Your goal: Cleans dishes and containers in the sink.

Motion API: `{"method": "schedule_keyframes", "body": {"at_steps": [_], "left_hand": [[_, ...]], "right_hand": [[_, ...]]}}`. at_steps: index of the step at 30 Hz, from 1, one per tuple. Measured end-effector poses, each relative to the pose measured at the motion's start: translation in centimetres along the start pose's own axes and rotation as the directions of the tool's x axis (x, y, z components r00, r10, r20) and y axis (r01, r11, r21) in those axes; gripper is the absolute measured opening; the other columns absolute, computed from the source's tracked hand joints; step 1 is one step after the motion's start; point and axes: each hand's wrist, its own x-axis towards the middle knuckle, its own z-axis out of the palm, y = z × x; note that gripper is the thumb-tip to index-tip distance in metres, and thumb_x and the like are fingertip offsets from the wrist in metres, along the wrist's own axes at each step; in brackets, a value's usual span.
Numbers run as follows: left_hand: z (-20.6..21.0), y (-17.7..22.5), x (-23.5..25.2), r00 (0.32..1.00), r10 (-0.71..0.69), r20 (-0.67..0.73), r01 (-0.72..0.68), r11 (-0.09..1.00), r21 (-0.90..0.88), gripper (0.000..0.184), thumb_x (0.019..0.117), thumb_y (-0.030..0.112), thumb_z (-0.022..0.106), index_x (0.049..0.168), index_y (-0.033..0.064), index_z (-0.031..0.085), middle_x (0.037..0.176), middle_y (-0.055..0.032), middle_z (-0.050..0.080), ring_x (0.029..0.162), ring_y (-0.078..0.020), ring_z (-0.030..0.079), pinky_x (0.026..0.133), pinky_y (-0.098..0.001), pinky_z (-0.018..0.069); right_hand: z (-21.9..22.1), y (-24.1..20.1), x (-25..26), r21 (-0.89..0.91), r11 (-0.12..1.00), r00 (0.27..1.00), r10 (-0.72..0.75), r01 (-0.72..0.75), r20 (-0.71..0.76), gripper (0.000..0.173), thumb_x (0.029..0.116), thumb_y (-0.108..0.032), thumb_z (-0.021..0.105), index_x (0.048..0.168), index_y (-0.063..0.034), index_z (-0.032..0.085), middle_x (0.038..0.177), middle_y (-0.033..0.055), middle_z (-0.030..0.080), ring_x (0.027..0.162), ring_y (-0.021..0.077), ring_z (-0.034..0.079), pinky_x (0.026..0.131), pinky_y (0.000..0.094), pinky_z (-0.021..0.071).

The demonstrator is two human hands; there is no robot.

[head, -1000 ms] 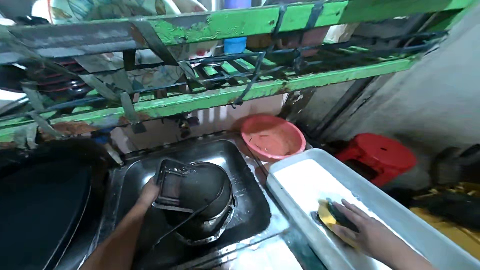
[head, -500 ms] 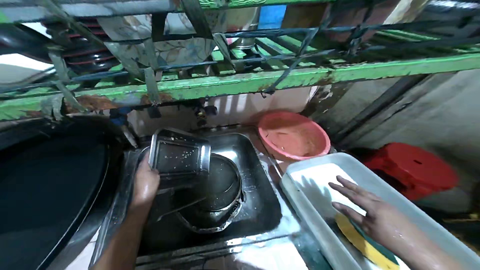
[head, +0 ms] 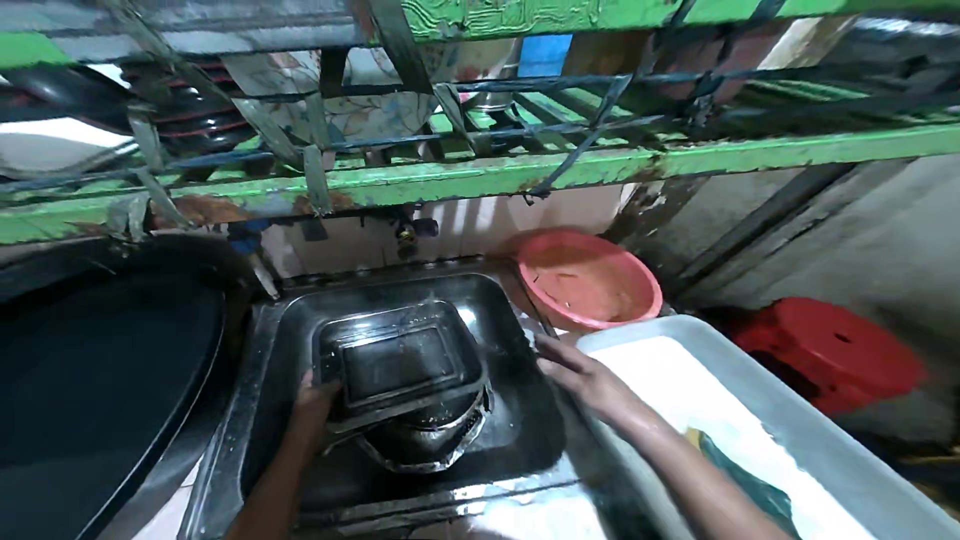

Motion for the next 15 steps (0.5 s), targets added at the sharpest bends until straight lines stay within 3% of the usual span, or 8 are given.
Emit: {"method": "schedule_keyframes", "body": {"at_steps": [2,4,7,8,10,12,13,15], "left_hand": [[0.0,0.5,-0.7,0.997,-0.046,0.057,0.045,0.999,0.019,0.063,0.1003,0.01,0.063,0.157,0.0068,0.034,0.142,-0.0239,0.054,0.122,-0.0339,0.059,0.098,-0.0518,0.0509],[0.4,1.2,-0.9,0.991,-0.08,0.109,0.077,0.997,0.03,0.061,0.1007,0.016,0.064,0.156,0.0106,0.037,0.139,-0.0225,0.056,0.118,-0.0334,0.061,0.094,-0.0522,0.0527],[0.9,2.2,0.1,0.982,-0.051,0.183,0.006,0.972,0.236,0.063,0.1037,0.023,0.06,0.158,0.0118,0.03,0.145,-0.0229,0.051,0.125,-0.0358,0.057,0.099,-0.0534,0.0496],[1.2,2.5,0.6,0.977,0.014,0.214,-0.103,0.905,0.412,0.063,0.1059,0.022,0.056,0.16,0.0081,0.027,0.151,-0.0226,0.047,0.132,-0.036,0.053,0.106,-0.0522,0.0463],[2.0,2.2,1.7,0.916,0.203,0.346,-0.4,0.522,0.753,0.065,0.1071,0.025,0.051,0.161,0.001,0.024,0.164,-0.0217,0.03,0.148,-0.0339,0.038,0.12,-0.0505,0.0338],[3.8,1.7,3.0,0.796,0.29,0.532,-0.589,0.165,0.791,0.072,0.1073,0.044,0.044,0.159,-0.0037,0.027,0.167,-0.0274,0.018,0.157,-0.0394,0.012,0.124,-0.0627,0.0071],[5.1,1.7,3.3,0.78,0.28,0.56,-0.605,0.106,0.789,0.078,0.1066,0.054,0.037,0.158,-0.0049,0.03,0.167,-0.0275,0.019,0.158,-0.0398,0.009,0.124,-0.0637,0.0007],[8.5,1.5,3.1,0.833,0.265,0.486,-0.538,0.183,0.823,0.091,0.1038,0.066,0.03,0.157,-0.0084,0.028,0.165,-0.0311,0.018,0.157,-0.0433,0.01,0.124,-0.0625,-0.0016]], "right_hand": [[2.9,-0.7,2.4,0.251,0.946,0.978,0.195,-0.206,0.069,0.058,0.1076,-0.027,0.054,0.159,-0.0095,0.033,0.156,0.019,0.045,0.135,0.0299,0.054,0.108,0.0455,0.0474],[5.5,-1.0,3.7,0.474,0.801,0.93,0.34,-0.365,0.141,0.058,0.1089,-0.031,0.051,0.161,-0.0173,0.027,0.144,0.0184,0.053,0.115,0.0303,0.063,0.086,0.0455,0.0566],[7.6,-1.0,4.1,0.644,0.638,0.888,0.434,-0.422,0.152,0.056,0.1076,-0.015,0.051,0.158,-0.0195,0.027,0.127,0.0185,0.061,0.102,0.0293,0.068,0.078,0.0461,0.0597],[8.0,-0.9,4.0,0.653,0.639,0.891,0.436,-0.406,0.127,0.06,0.1069,-0.009,0.05,0.16,-0.021,0.025,0.128,0.0185,0.06,0.101,0.0284,0.067,0.078,0.0453,0.0586],[8.8,-0.7,3.4,0.66,0.659,0.904,0.42,-0.361,0.076,0.064,0.1063,-0.006,0.05,0.162,-0.0223,0.022,0.13,0.0183,0.059,0.102,0.0261,0.068,0.078,0.043,0.059],[9.0,-0.6,2.9,0.683,0.649,0.909,0.414,-0.335,0.052,0.063,0.1068,-0.008,0.05,0.162,-0.022,0.023,0.131,0.0191,0.06,0.103,0.027,0.068,0.079,0.0438,0.0593],[9.0,-0.4,2.7,0.693,0.639,0.907,0.419,-0.335,0.051,0.062,0.107,-0.009,0.05,0.162,-0.0218,0.023,0.131,0.0193,0.06,0.102,0.0275,0.069,0.078,0.0442,0.0598],[9.4,-0.4,2.4,0.697,0.625,0.9,0.432,-0.35,0.065,0.061,0.1076,-0.011,0.05,0.161,-0.0215,0.023,0.127,0.0185,0.062,0.099,0.0267,0.069,0.076,0.043,0.0597]]}}
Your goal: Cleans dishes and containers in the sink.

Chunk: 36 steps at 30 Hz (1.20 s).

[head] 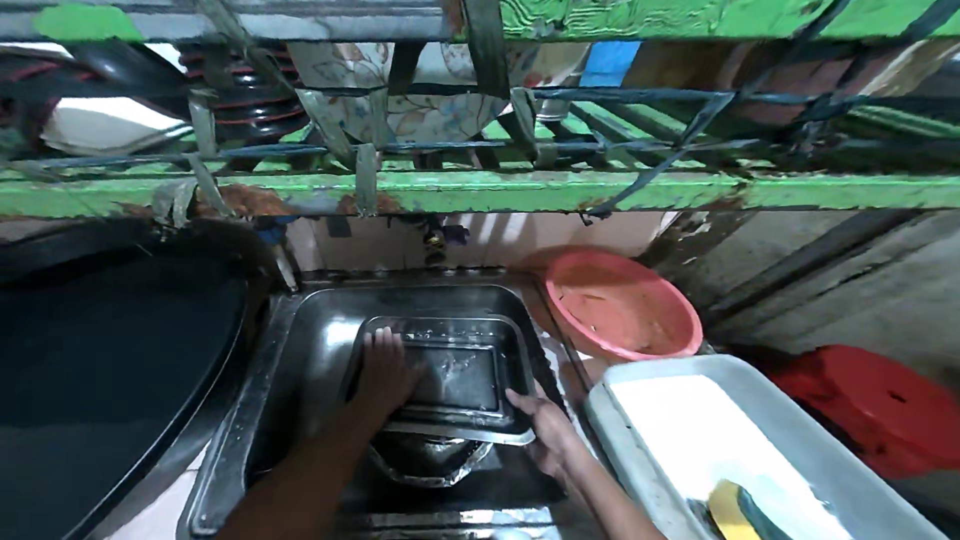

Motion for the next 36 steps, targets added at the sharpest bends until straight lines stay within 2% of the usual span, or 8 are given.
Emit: {"method": "schedule_keyframes", "body": {"at_steps": [4,7,11,17,22,28,33,36], "left_hand": [[1.7,7.9,1.4,0.974,-0.214,-0.076,0.187,0.946,-0.265,0.093,0.1,0.065,0.044,0.157,-0.007,0.027,0.165,-0.0336,0.015,0.154,-0.0486,0.013,0.123,-0.0638,0.0124],[2.2,12.1,-0.1,0.982,0.169,0.082,-0.139,0.947,-0.289,0.076,0.1059,0.051,0.042,0.162,0.0027,0.024,0.169,-0.0248,0.011,0.158,-0.0407,0.003,0.125,-0.0629,-0.0018],[0.8,9.3,0.4,0.799,0.591,0.109,-0.546,0.789,-0.281,0.057,0.1066,0.041,0.048,0.159,0.0219,0.039,0.169,0.0002,0.026,0.159,-0.0213,0.01,0.125,-0.059,-0.0041],[0.3,4.6,2.2,0.966,0.22,0.138,-0.206,0.972,-0.109,0.071,0.1043,0.059,0.039,0.163,0.022,0.028,0.172,-0.012,0.011,0.157,-0.0414,0.004,0.12,-0.0707,0.0039],[-1.2,7.7,0.4,0.853,0.505,0.133,-0.464,0.849,-0.254,0.055,0.1056,0.04,0.051,0.158,0.0265,0.042,0.17,0.0002,0.025,0.159,-0.0278,0.007,0.12,-0.0696,-0.0054],[0.7,0.1,1.6,0.952,-0.199,-0.234,0.087,0.905,-0.417,0.049,0.1041,0.009,0.051,0.151,-0.0032,0.045,0.158,-0.0232,0.041,0.149,-0.041,0.035,0.121,-0.0588,0.0277],[3.5,1.5,-1.1,0.796,-0.441,0.414,0.475,0.032,-0.879,0.035,0.1079,0.01,0.044,0.139,-0.0045,0.052,0.132,-0.0273,0.057,0.113,-0.0383,0.062,0.09,-0.0538,0.0554],[2.5,2.6,-2.4,0.899,-0.269,0.346,0.428,0.376,-0.822,0.036,0.1044,0.003,0.049,0.139,-0.0089,0.049,0.134,-0.0266,0.056,0.121,-0.0326,0.058,0.101,-0.045,0.0494]], "right_hand": [[0.1,1.1,0.3,0.026,1.0,1.0,0.004,-0.004,0.005,0.061,0.1077,-0.012,0.05,0.162,-0.022,0.024,0.128,0.0191,0.062,0.101,0.0276,0.07,0.077,0.0441,0.0599],[-0.3,2.2,1.1,0.06,0.996,0.997,-0.068,0.067,0.02,0.053,0.1068,-0.012,0.051,0.156,-0.0137,0.032,0.12,0.0167,0.065,0.098,0.0236,0.07,0.079,0.0404,0.0606],[-1.1,2.4,0.8,0.046,0.99,0.99,-0.132,0.134,-0.048,0.057,0.1065,-0.013,0.052,0.159,-0.0136,0.03,0.131,0.0164,0.061,0.105,0.0208,0.068,0.085,0.0384,0.0583],[-1.2,1.5,0.4,0.041,0.993,0.989,-0.102,0.107,-0.105,0.06,0.1077,-0.014,0.05,0.162,-0.0188,0.024,0.141,0.018,0.056,0.115,0.0263,0.065,0.088,0.0449,0.0572],[0.2,1.1,0.8,-0.009,0.974,0.97,-0.228,0.228,-0.087,0.059,0.1068,-0.011,0.051,0.161,-0.0107,0.027,0.148,0.0169,0.051,0.122,0.021,0.061,0.098,0.0385,0.0532],[-3.3,-2.0,1.5,-0.22,0.906,0.898,-0.401,0.36,-0.18,0.06,0.1025,-0.003,0.057,0.157,-0.0069,0.031,0.141,0.0211,0.054,0.112,0.0218,0.064,0.092,0.038,0.0548],[-2.8,-2.5,-1.7,-0.611,0.564,0.735,-0.676,0.556,0.045,0.058,0.1008,-0.004,0.059,0.155,0.002,0.039,0.149,0.0255,0.052,0.138,0.031,0.053,0.116,0.0429,0.0403],[-3.2,-1.4,-2.4,-0.636,0.242,0.474,-0.852,0.733,0.222,0.048,0.0948,0.003,0.056,0.143,0.0051,0.056,0.139,0.0243,0.062,0.128,0.031,0.062,0.109,0.0403,0.0481]]}}
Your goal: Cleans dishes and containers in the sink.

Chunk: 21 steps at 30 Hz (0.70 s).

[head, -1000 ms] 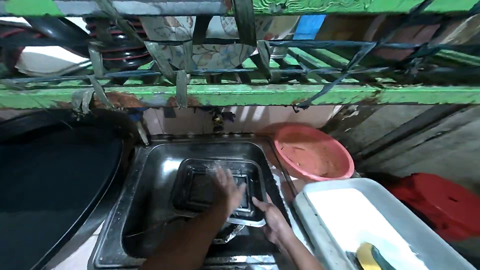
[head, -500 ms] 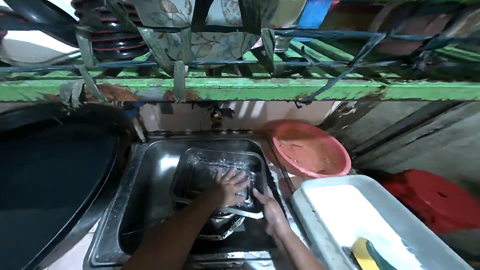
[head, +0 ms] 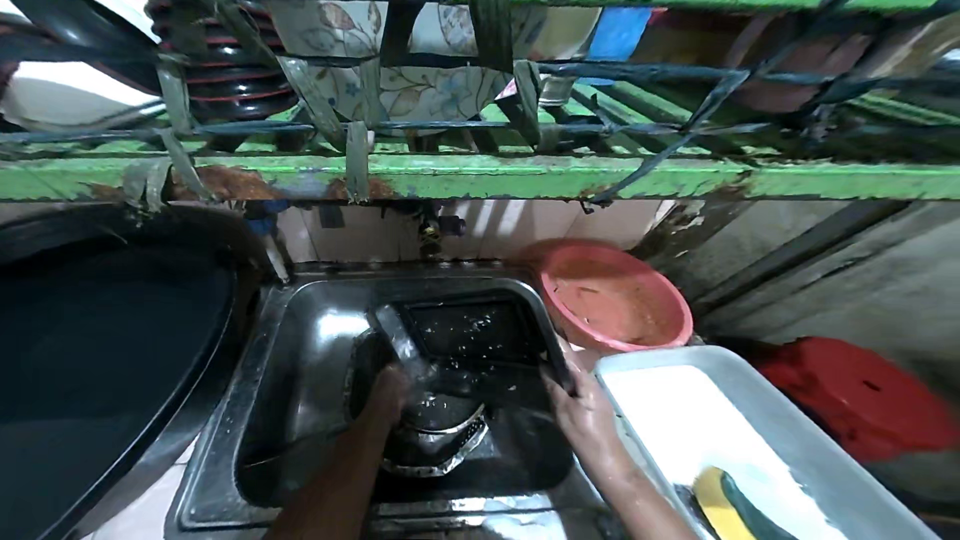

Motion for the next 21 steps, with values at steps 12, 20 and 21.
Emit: {"method": "schedule_keyframes", "body": {"at_steps": [12,20,21], "left_hand": [[-4.7,2.7,-4.9,0.961,0.211,-0.178,-0.265,0.887,-0.378,0.044,0.1061,0.035,0.054,0.137,0.0045,0.056,0.121,-0.0132,0.067,0.106,-0.0208,0.066,0.091,-0.0452,0.0562],[-6.5,-1.6,-9.6,0.985,0.048,-0.165,-0.057,0.997,-0.05,0.05,0.1042,0.041,0.056,0.134,0.0006,0.057,0.117,-0.0191,0.065,0.102,-0.026,0.064,0.086,-0.0478,0.0539],[-6.2,-2.4,-10.0,0.988,0.055,-0.143,-0.064,0.996,-0.059,0.05,0.1042,0.041,0.057,0.134,0.0002,0.058,0.121,-0.0195,0.065,0.107,-0.0268,0.065,0.09,-0.0483,0.0533]], "right_hand": [[-8.5,0.7,0.1,0.194,0.923,0.918,0.271,-0.333,0.29,0.071,0.1048,-0.035,0.05,0.166,-0.018,0.018,0.164,0.0093,0.038,0.145,0.0206,0.044,0.119,0.0464,0.0382],[-19.0,6.8,-8.8,-0.624,0.663,0.641,0.699,-0.414,0.317,0.072,0.0968,-0.026,0.073,0.158,-0.0112,0.039,0.149,0.024,0.052,0.133,0.0439,0.054,0.11,0.0628,0.0422],[-18.4,8.4,-9.9,-0.659,0.64,0.619,0.715,-0.395,0.324,0.086,0.0921,-0.028,0.078,0.161,-0.0079,0.032,0.16,0.024,0.039,0.143,0.0435,0.043,0.116,0.0609,0.0361]]}}
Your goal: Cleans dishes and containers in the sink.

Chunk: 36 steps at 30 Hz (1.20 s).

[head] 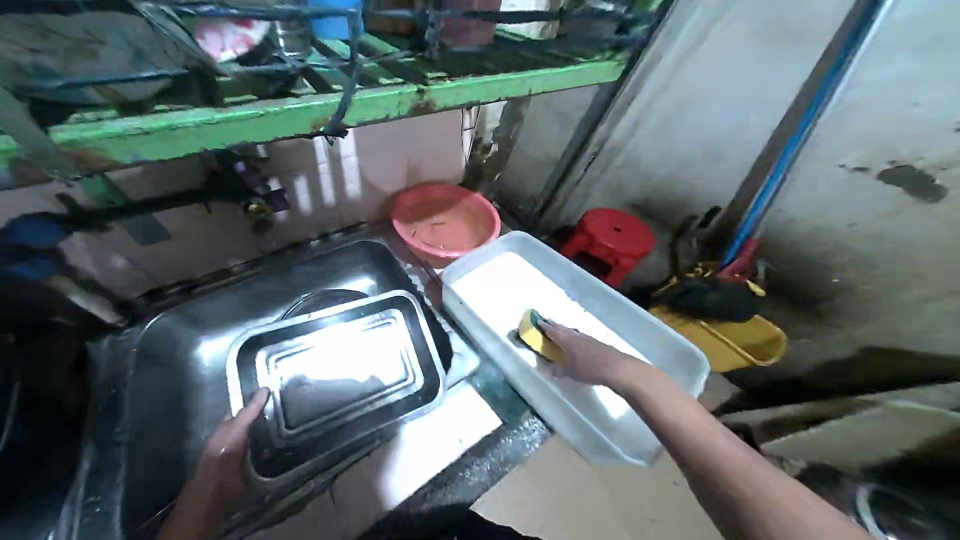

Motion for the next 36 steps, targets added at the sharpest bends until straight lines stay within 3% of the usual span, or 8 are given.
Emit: {"method": "schedule_keyframes", "body": {"at_steps": [4,9,12,15,19,25,33,36], "left_hand": [[0.9,-2.0,-2.1,0.994,0.024,0.109,-0.017,0.998,-0.064,0.046,0.1081,0.033,0.05,0.141,0.0013,0.054,0.139,-0.0172,0.059,0.126,-0.0243,0.058,0.105,-0.0455,0.0474],[2.1,-2.7,-2.9,0.972,-0.126,0.201,0.14,0.988,-0.062,0.038,0.1005,0.011,0.06,0.135,-0.0013,0.053,0.115,-0.0197,0.064,0.097,-0.0259,0.064,0.082,-0.0443,0.055],[2.1,-3.0,-3.0,0.969,-0.094,0.227,0.114,0.99,-0.081,0.083,0.0907,-0.005,0.062,0.161,0.0104,0.022,0.138,-0.0249,0.053,0.115,-0.0326,0.06,0.091,-0.0487,0.0529],[2.2,-3.6,-2.9,0.966,-0.086,0.245,0.126,0.98,-0.153,0.097,0.0892,-0.006,0.063,0.165,0.0208,0.009,0.152,-0.0252,0.042,0.127,-0.0366,0.053,0.098,-0.0523,0.0492],[2.1,-5.0,-2.5,0.955,0.006,0.298,0.096,0.941,-0.325,0.089,0.0926,-0.002,0.061,0.164,0.0271,0.016,0.141,-0.0202,0.054,0.113,-0.0299,0.063,0.089,-0.047,0.0552],[2.8,-6.8,-1.1,0.948,0.111,0.299,0.029,0.904,-0.427,0.093,0.0842,-0.007,0.059,0.162,0.0312,0.026,0.142,-0.0148,0.057,0.112,-0.0284,0.066,0.085,-0.0485,0.0586],[2.8,-7.0,-1.1,0.954,0.09,0.286,0.04,0.907,-0.42,0.095,0.084,-0.012,0.057,0.163,0.0287,0.024,0.147,-0.0145,0.053,0.12,-0.03,0.06,0.091,-0.0511,0.0545],[2.8,-6.8,-1.4,0.959,0.094,0.269,0.039,0.892,-0.451,0.089,0.0854,-0.014,0.057,0.162,0.0222,0.027,0.144,-0.0171,0.055,0.12,-0.0292,0.061,0.093,-0.0492,0.0545]], "right_hand": [[1.9,0.0,1.2,-0.041,0.999,0.993,0.025,-0.03,-0.118,0.095,0.0846,-0.031,0.085,0.16,-0.0066,0.032,0.158,0.0234,0.041,0.144,0.042,0.043,0.116,0.0639,0.033],[1.0,-2.5,1.9,-0.179,0.965,0.968,0.152,-0.189,-0.2,0.062,0.0947,-0.03,0.071,0.15,-0.0144,0.049,0.126,0.0237,0.068,0.12,0.0446,0.063,0.106,0.0647,0.0434],[1.0,-1.7,2.0,0.067,0.98,0.924,0.201,-0.19,-0.325,0.057,0.0947,-0.024,0.072,0.146,-0.0093,0.054,0.122,0.0296,0.067,0.115,0.0504,0.064,0.098,0.0688,0.0477],[-1.1,-4.9,-1.0,0.243,0.97,0.859,0.11,0.017,-0.5,0.05,0.0947,-0.015,0.074,0.14,-0.004,0.057,0.116,0.0332,0.066,0.107,0.0515,0.065,0.092,0.0718,0.0474],[-1.4,-14.4,-5.3,0.021,0.964,0.836,-0.219,0.265,-0.504,0.048,0.0911,-0.016,0.078,0.136,-0.0076,0.063,0.106,0.026,0.071,0.095,0.0453,0.069,0.084,0.0696,0.0518],[8.7,-20.0,1.7,-0.283,0.908,0.927,-0.353,0.308,-0.125,0.056,0.0951,-0.032,0.072,0.143,-0.0078,0.056,0.135,0.0207,0.062,0.125,0.0399,0.06,0.105,0.0586,0.0491],[18.8,-29.2,1.9,-0.274,0.709,0.659,-0.705,0.65,-0.263,0.045,0.0901,-0.026,0.075,0.132,-0.0121,0.068,0.133,0.0197,0.063,0.126,0.0414,0.057,0.108,0.0593,0.0433],[17.2,-26.7,2.8,-0.287,0.734,0.682,-0.679,0.616,-0.272,0.039,0.0873,-0.015,0.076,0.124,-0.0059,0.07,0.132,0.023,0.063,0.125,0.0444,0.058,0.106,0.0614,0.0458]]}}
